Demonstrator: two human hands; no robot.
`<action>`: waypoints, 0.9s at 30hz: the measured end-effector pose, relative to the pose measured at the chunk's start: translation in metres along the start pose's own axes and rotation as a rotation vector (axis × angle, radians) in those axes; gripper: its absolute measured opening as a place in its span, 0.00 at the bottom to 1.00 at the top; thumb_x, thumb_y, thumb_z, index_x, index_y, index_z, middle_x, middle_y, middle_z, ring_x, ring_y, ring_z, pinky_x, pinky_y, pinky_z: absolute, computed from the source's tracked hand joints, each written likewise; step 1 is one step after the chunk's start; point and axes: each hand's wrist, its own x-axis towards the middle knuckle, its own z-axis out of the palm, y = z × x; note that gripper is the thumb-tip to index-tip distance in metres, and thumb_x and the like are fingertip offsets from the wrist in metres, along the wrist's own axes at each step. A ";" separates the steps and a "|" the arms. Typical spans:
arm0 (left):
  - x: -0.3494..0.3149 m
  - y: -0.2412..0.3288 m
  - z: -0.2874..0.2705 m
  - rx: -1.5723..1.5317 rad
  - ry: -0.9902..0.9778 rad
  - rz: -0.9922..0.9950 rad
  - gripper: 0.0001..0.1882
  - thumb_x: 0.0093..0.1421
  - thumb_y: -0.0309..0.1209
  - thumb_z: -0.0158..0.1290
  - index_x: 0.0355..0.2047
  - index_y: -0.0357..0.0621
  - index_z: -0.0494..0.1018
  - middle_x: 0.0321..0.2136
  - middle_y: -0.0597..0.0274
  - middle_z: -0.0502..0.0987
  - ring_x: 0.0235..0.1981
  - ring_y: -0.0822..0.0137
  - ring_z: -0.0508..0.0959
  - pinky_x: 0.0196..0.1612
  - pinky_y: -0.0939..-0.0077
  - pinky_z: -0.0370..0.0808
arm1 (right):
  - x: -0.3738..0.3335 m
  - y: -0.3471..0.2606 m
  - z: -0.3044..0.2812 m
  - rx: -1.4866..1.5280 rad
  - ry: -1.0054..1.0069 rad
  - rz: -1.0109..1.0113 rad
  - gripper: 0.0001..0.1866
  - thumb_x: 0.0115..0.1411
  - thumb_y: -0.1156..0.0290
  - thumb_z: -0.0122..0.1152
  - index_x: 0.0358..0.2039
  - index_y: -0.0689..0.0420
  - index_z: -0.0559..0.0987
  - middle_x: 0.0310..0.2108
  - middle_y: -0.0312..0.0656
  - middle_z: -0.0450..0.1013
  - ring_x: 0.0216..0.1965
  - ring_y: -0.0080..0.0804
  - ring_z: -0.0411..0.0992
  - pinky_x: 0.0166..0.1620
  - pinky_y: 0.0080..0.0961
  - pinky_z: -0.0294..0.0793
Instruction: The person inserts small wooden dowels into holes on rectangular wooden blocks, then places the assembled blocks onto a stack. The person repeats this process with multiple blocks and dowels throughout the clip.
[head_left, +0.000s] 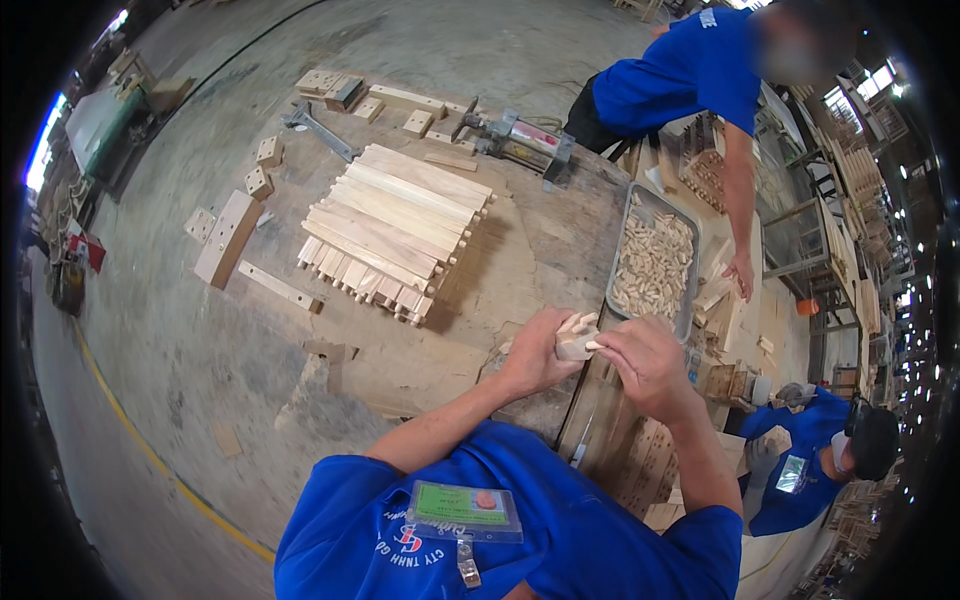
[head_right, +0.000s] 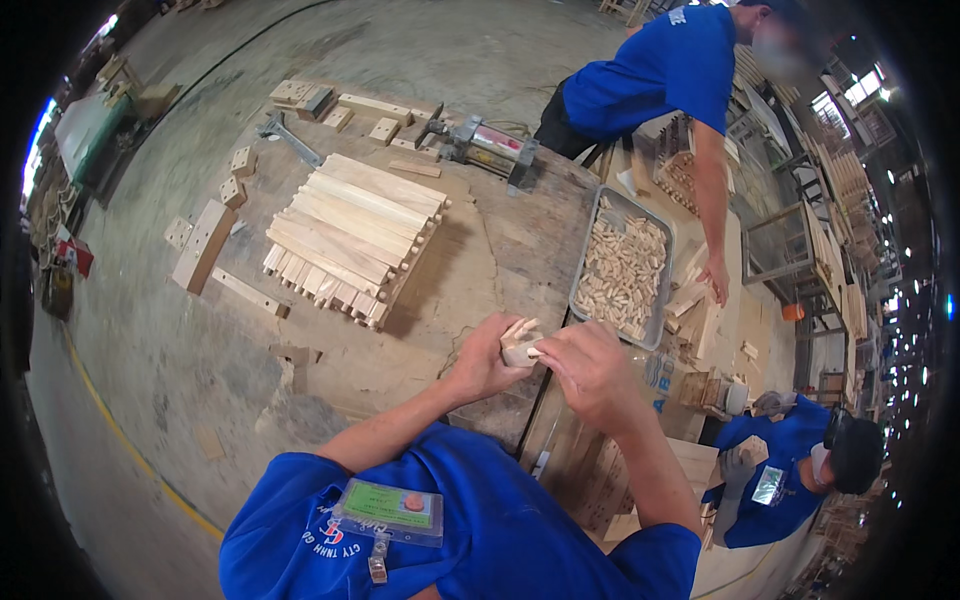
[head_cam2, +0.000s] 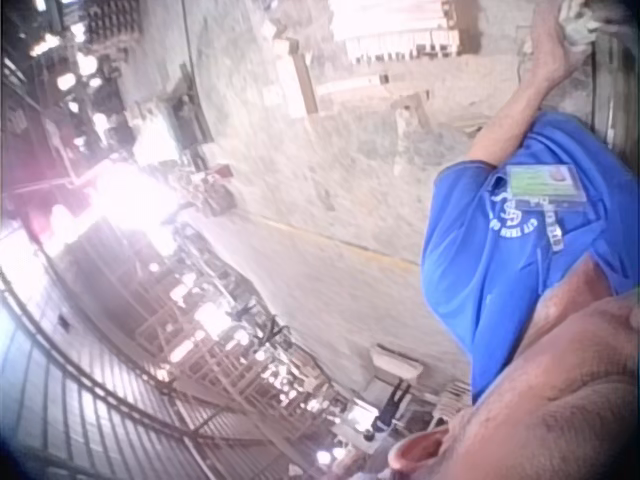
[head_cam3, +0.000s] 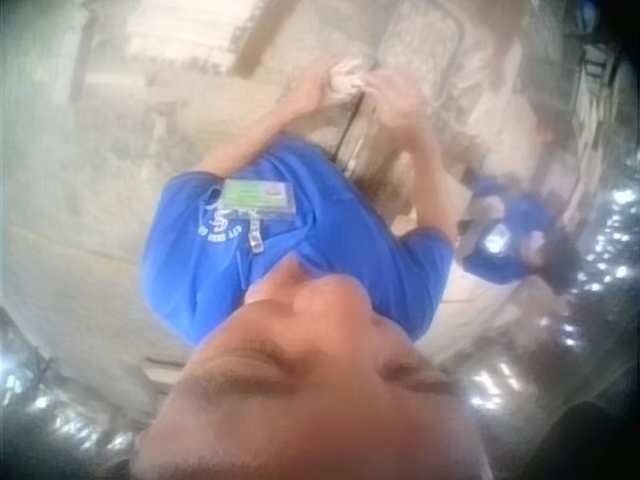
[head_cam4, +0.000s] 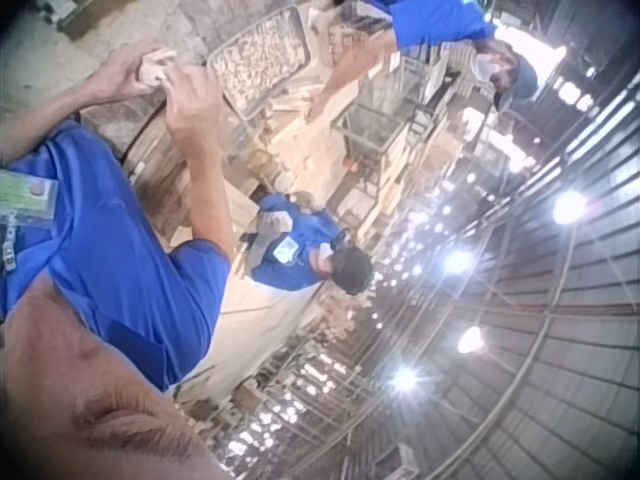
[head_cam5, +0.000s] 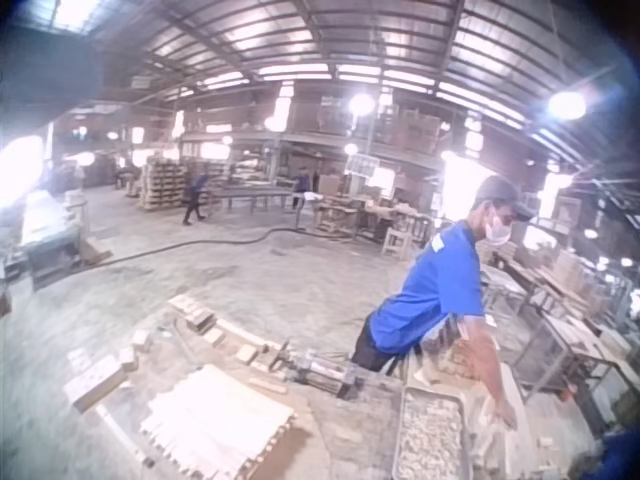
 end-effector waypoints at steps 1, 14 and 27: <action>0.000 0.000 0.001 0.002 0.009 -0.002 0.32 0.48 0.30 0.73 0.55 0.43 0.75 0.45 0.50 0.79 0.47 0.47 0.81 0.50 0.58 0.79 | 0.001 -0.001 -0.001 -0.031 -0.021 -0.010 0.09 0.57 0.78 0.73 0.39 0.58 0.86 0.36 0.40 0.79 0.39 0.42 0.76 0.47 0.37 0.72; 0.000 -0.006 0.002 0.006 0.028 0.037 0.33 0.49 0.32 0.74 0.54 0.43 0.75 0.44 0.50 0.79 0.46 0.46 0.80 0.49 0.57 0.78 | 0.010 -0.005 -0.003 -0.412 -0.155 -0.236 0.08 0.60 0.72 0.61 0.39 0.56 0.83 0.45 0.38 0.79 0.57 0.40 0.74 0.69 0.55 0.60; -0.001 -0.003 0.000 -0.017 0.020 0.029 0.32 0.48 0.32 0.75 0.53 0.43 0.76 0.43 0.50 0.79 0.45 0.46 0.80 0.48 0.57 0.78 | 0.021 -0.002 -0.004 -0.303 -0.262 -0.225 0.05 0.61 0.71 0.64 0.37 0.55 0.82 0.41 0.37 0.76 0.54 0.40 0.74 0.68 0.56 0.60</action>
